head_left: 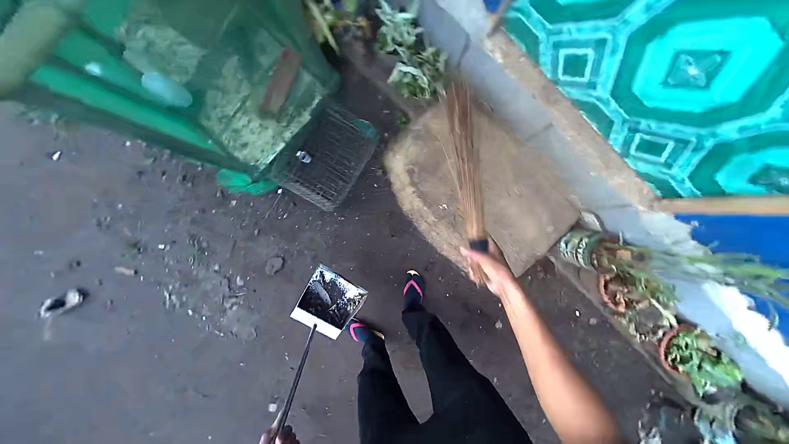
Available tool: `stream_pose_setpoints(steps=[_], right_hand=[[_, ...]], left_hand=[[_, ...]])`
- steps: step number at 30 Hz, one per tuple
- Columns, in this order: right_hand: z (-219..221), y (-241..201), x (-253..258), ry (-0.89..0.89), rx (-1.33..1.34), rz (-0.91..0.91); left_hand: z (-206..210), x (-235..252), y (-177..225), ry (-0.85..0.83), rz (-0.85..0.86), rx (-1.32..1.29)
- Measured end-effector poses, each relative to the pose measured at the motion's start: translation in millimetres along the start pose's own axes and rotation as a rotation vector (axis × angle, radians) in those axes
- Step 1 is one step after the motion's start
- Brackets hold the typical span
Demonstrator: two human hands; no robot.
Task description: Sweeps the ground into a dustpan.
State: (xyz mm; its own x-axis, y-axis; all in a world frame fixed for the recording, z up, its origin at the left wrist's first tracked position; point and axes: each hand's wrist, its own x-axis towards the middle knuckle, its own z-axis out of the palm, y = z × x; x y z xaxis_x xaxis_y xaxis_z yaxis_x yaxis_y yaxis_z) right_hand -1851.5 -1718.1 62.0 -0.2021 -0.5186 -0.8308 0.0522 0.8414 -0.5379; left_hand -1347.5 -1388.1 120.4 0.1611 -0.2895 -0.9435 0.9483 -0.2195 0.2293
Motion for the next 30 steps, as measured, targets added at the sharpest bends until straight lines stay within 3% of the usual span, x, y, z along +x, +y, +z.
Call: stream_pose_setpoints(steps=[3, 6, 8, 11, 17, 19, 22, 26, 28, 30], right_hand=[[9, 78, -71, 0.204, -0.138, -0.022], [73, 131, -95, 0.344, -0.121, 0.041], [121, 150, -84, 0.271, -0.165, 0.109], [170, 142, -99, -0.046, -0.327, 0.269], [165, 167, -211, -0.063, -0.504, 0.188], [192, 188, -203, -0.014, -0.584, 0.163], [273, 203, -139, 0.019, -0.676, 0.138], [377, 214, -54, -0.104, -0.940, 0.200], [399, 224, -70, -0.175, -0.983, 0.254], [390, 236, -119, -0.168, -0.922, 0.236]], left_hand=[[-50, -12, 1, 0.025, 0.034, -0.108], [-87, -16, -3, 0.067, 0.082, -0.185], [-107, -17, -10, 0.093, 0.105, -0.226], [-132, -10, -8, 0.133, 0.149, -0.282], [-164, 16, 22, 0.252, 0.156, -0.353], [-173, 30, 40, 0.281, 0.147, -0.370], [-182, 55, 68, 0.299, 0.113, -0.369], [-187, 83, 100, 0.307, 0.100, -0.353], [-187, 103, 118, 0.303, 0.097, -0.335], [-183, 126, 130, 0.289, 0.068, -0.292]])
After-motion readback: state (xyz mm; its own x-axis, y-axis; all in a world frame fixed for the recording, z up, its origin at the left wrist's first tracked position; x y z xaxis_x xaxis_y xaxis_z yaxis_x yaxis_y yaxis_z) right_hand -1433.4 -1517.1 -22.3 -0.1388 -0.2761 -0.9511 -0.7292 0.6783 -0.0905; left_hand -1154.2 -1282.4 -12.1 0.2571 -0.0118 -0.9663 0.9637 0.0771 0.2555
